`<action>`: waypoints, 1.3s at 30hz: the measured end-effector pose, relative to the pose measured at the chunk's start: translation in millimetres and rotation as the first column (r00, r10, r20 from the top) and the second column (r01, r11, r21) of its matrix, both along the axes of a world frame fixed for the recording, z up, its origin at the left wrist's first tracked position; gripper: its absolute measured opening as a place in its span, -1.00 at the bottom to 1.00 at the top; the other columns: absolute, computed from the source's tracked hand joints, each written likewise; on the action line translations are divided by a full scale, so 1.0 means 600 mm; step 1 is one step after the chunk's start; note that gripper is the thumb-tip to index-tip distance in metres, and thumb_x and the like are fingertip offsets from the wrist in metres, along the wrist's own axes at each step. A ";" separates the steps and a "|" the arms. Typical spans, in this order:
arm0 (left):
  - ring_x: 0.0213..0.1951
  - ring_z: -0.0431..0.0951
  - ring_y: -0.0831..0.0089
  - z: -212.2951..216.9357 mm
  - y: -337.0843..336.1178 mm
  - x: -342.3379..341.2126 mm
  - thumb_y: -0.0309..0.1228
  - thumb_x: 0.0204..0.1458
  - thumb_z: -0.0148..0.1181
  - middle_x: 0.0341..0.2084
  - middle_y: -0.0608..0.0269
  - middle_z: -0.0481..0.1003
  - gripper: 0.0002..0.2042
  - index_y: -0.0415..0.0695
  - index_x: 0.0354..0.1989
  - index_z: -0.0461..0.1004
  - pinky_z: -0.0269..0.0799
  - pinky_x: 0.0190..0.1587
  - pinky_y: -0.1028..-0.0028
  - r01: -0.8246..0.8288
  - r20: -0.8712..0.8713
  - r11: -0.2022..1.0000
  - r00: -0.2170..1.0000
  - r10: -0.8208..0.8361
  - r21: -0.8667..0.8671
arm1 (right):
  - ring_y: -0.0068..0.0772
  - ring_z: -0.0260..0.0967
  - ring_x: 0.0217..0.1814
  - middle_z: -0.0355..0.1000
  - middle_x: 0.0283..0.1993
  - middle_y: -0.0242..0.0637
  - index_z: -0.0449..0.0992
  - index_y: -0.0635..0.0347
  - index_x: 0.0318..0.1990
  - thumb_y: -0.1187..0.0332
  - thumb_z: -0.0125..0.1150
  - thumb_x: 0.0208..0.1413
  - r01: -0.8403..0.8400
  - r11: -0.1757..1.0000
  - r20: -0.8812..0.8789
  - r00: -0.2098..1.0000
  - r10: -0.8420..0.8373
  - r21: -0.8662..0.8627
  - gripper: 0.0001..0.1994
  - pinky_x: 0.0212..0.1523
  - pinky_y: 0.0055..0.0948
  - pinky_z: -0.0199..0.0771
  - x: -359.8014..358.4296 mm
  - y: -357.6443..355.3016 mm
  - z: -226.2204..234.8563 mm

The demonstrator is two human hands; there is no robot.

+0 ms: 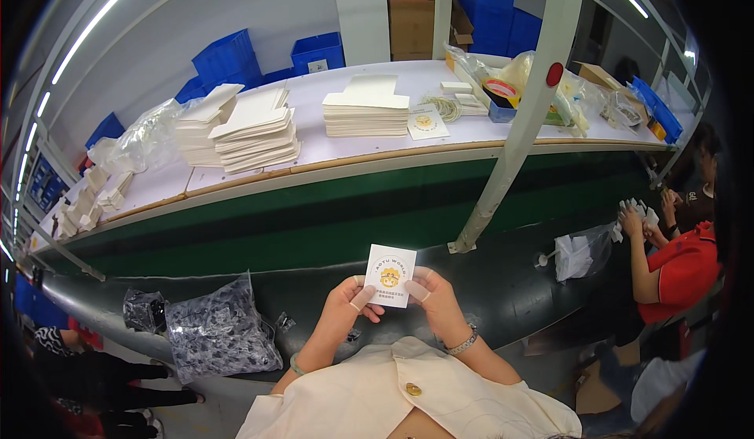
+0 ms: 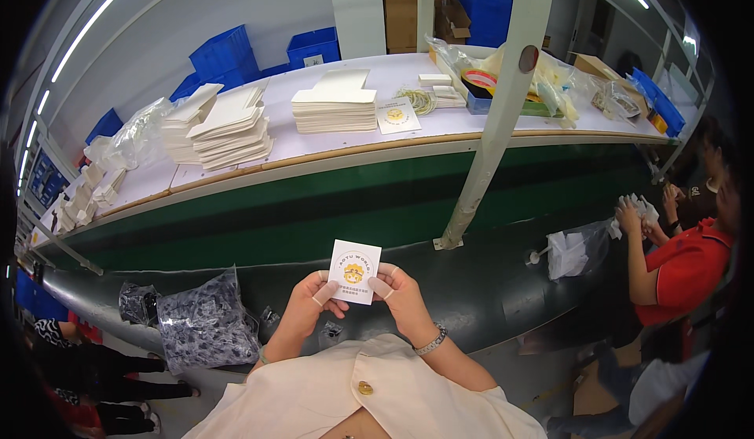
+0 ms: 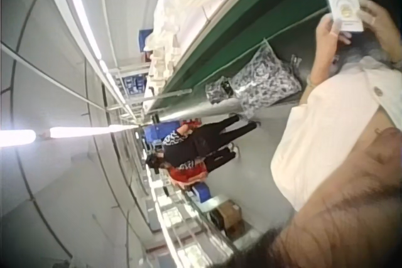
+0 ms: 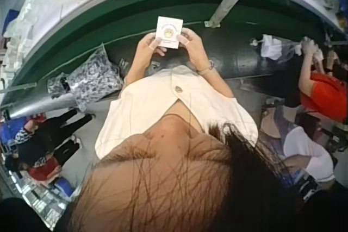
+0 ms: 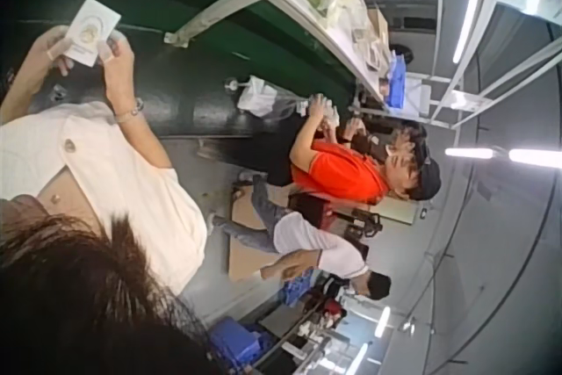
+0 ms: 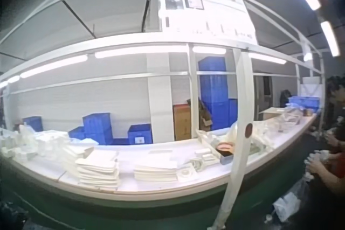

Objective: The person handles and unfolds a paper manual, empties packets of cables and accessories onto the conveyor table, and packs the items into small boxes.

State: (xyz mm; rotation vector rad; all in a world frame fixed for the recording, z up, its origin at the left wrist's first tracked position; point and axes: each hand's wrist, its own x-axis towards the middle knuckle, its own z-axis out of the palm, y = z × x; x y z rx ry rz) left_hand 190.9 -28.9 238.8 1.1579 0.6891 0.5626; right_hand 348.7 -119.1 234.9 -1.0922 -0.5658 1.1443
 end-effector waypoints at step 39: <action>-0.45 0.44 0.51 -0.130 0.003 -0.058 -0.46 0.12 -0.06 -0.45 0.20 0.42 -0.82 -0.26 -0.19 0.40 0.44 -0.39 0.56 0.010 -0.156 0.994 0.987 -0.027 -0.107 | -0.73 0.22 -0.53 0.36 -0.38 -0.41 0.23 0.24 0.12 0.51 0.02 0.05 0.345 0.848 0.462 0.724 -0.513 0.401 -0.58 -0.55 -0.72 0.26 0.218 0.121 0.145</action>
